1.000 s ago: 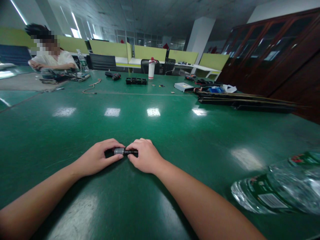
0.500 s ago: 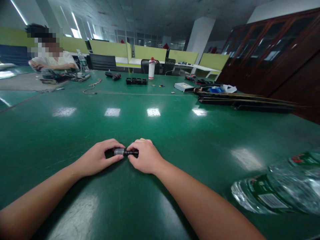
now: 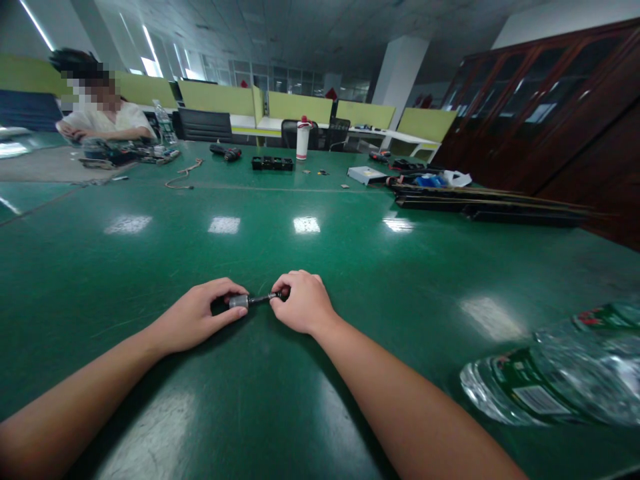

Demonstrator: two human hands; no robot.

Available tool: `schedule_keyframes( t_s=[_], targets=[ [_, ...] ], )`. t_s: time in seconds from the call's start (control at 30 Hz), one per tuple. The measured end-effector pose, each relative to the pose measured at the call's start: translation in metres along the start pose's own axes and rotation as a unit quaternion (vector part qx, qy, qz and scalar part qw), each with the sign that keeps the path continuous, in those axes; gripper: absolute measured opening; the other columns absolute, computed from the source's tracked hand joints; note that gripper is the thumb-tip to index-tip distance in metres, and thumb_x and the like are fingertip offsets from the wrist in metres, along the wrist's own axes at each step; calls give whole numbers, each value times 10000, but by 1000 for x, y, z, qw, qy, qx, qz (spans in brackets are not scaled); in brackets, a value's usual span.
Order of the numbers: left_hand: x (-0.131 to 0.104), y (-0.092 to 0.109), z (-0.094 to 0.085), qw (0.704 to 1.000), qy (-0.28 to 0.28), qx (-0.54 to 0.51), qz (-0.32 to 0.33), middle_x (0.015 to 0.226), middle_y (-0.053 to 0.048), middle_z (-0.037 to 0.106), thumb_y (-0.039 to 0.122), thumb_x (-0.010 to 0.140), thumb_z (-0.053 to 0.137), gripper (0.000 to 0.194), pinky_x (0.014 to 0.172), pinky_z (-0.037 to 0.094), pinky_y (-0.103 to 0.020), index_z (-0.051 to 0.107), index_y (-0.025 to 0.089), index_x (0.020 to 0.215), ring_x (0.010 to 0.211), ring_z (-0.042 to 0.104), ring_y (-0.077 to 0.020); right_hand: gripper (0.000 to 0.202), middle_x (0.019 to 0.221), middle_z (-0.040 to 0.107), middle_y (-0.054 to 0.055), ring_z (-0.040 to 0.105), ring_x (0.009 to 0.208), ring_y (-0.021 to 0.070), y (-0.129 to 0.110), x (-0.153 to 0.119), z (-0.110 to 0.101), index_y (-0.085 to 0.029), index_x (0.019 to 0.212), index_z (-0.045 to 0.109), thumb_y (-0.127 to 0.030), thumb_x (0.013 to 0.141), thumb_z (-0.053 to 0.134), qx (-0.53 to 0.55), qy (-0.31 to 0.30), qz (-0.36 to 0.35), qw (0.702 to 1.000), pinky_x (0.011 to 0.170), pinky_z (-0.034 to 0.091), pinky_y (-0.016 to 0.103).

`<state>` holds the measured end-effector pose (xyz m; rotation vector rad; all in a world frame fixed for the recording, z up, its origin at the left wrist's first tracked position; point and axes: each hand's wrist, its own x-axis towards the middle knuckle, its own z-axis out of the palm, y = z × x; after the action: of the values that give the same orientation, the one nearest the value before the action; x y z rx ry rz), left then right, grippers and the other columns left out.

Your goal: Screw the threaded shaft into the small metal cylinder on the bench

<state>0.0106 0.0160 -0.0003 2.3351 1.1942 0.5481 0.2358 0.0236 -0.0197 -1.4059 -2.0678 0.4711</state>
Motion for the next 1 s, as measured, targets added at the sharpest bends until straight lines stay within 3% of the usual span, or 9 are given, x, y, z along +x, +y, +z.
schedule_keyframes(
  t_s=[0.33,0.47,0.63,0.77,1.0],
  targets=[
    [2,-2,-2,1000,9,0,-27,928,-37,649,379,893,566,249,759,459,-321,665,188,1018,839,594,-202,77,700,618,-8,527,642,130,8,0,1,-200,750,682,-156,703,639,19,21,11,1000,613,392,261],
    [1,-4,-2,1000,6,-5,-25,921,-33,642,367,893,564,241,752,457,-314,661,188,1022,831,591,-198,67,738,651,4,559,705,144,5,0,1,-190,755,695,-160,696,691,20,-2,-33,999,674,419,274],
    [0,-5,-2,1000,-3,-13,26,950,-33,640,333,849,633,227,779,456,-303,656,196,1028,862,594,-194,117,810,703,13,591,778,149,-7,-4,2,-194,862,718,-157,751,719,75,-48,-109,990,736,440,276],
    [-1,-5,-3,998,-11,-26,55,968,-33,643,325,819,682,262,797,457,-294,654,199,1047,883,600,-189,129,831,711,21,597,787,151,-14,-7,3,-193,900,720,-166,773,724,81,-61,-117,988,735,440,276],
    [0,-5,-1,999,-8,-34,30,926,-27,660,362,883,615,222,769,462,-281,678,207,1029,847,609,-177,107,822,708,20,590,786,149,-12,-6,5,-182,882,712,-162,777,709,80,-54,-128,987,738,439,276]
  ],
)
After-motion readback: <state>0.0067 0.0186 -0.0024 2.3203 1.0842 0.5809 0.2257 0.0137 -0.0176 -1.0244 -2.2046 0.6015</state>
